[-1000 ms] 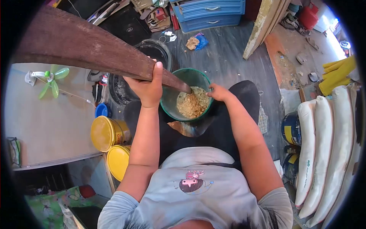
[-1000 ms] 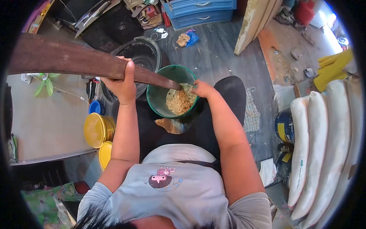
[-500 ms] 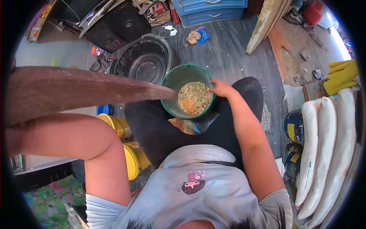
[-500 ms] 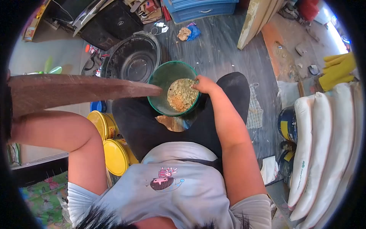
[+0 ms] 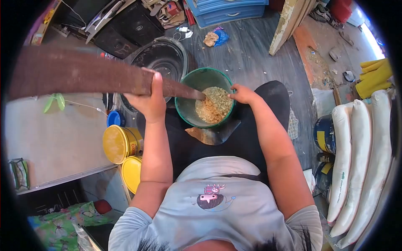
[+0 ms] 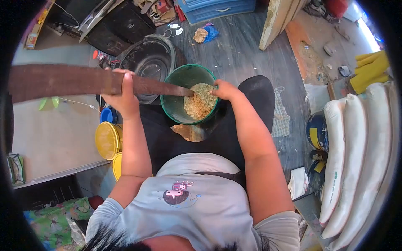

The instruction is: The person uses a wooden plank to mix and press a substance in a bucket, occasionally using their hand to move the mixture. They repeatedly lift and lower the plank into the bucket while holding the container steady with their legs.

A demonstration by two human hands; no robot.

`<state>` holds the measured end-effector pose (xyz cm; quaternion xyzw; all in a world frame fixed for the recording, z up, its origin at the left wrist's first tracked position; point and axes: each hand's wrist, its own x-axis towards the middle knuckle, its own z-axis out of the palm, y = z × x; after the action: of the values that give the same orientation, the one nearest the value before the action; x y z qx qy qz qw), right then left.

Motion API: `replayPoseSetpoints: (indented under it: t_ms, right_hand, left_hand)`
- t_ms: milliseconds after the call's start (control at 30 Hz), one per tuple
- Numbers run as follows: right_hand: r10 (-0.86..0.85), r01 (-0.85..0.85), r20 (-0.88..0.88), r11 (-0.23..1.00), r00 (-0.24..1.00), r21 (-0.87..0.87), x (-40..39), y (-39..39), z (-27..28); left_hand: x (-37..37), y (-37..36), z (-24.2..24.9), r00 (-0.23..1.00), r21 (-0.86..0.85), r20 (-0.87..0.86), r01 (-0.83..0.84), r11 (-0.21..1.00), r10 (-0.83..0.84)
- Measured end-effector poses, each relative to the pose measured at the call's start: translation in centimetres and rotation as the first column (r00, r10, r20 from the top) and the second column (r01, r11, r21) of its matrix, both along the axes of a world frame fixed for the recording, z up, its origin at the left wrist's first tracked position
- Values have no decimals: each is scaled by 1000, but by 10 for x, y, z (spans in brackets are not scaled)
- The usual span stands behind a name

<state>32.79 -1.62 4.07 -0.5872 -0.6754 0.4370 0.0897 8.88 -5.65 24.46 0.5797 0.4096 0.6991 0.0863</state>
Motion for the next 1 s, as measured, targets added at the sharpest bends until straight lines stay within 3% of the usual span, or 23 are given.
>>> replayPoseSetpoints:
  t_ms: [67, 100, 167, 300, 400, 467, 500, 567, 600, 633, 667, 700, 733, 800, 933, 1000]
  right_hand:
    - [-9, 9, 9, 1000, 1000, -9, -1, 3, 5]
    - [-15, 16, 29, 999, 999, -27, 0, 4, 6]
    - [-4, 5, 36, 1000, 999, -21, -1, 5, -2]
    - [-1, 1, 15, 999, 1000, -44, -3, 5, -1]
    - [-22, 21, -25, 998, 999, -54, -2, 8, -7]
    - [-9, 8, -8, 999, 1000, -33, -2, 8, -9]
    - [4, -4, 13, 1000, 1000, -12, -2, 7, -9]
    - [1, 0, 18, 1000, 1000, -12, -2, 6, -3]
    - [0, 1, 23, 1000, 1000, -10, -2, 5, 0]
    - [0, 0, 23, 1000, 1000, -10, 0, 5, -5]
    - [11, -11, 23, 1000, 1000, 11, 1, 6, -12]
    - [22, -23, 22, 999, 1000, 40, 0, 9, -16]
    - [24, -25, 21, 998, 999, 50, -4, 7, -16]
    - [6, -10, 61, 998, 998, 67, -1, 6, -11]
    - [2, -5, 58, 998, 998, 58, -2, -2, -2]
    - [-12, 11, 29, 1000, 1000, 20, 0, 2, -4]
  left_hand:
    - [-2, -16, 6, 999, -62, -23, 26, 998, -27]
    - [11, -24, 19, 995, -6, 102, 3, 1000, -2]
    - [5, -33, 60, 997, 27, -62, -44, 999, 45]
    - [-5, -37, 156, 996, 111, 35, -86, 990, 82]
    - [-1, -36, 219, 997, 73, 1, -82, 994, 82]
    - [30, -31, 239, 982, 98, 185, 29, 995, -46]
    - [8, -19, 231, 971, 135, -146, 208, 969, -188]
    - [-34, 2, 207, 984, 14, -121, 132, 991, -130]
    - [-33, 11, 180, 979, -82, -75, 185, 979, -192]
    - [-16, 14, 134, 987, -141, -155, -74, 987, 52]
    - [-3, 35, 69, 991, 42, -13, -130, 991, 131]
    - [5, 39, 8, 788, 82, -356, -509, 857, 502]
    - [17, 45, -30, 987, 121, -39, -149, 981, 155]
    - [27, 33, -34, 980, -45, 38, -192, 980, 193]
    - [21, 17, -27, 995, -61, -46, -87, 994, 85]
    - [28, 4, 6, 990, 186, 72, 107, 977, -123]
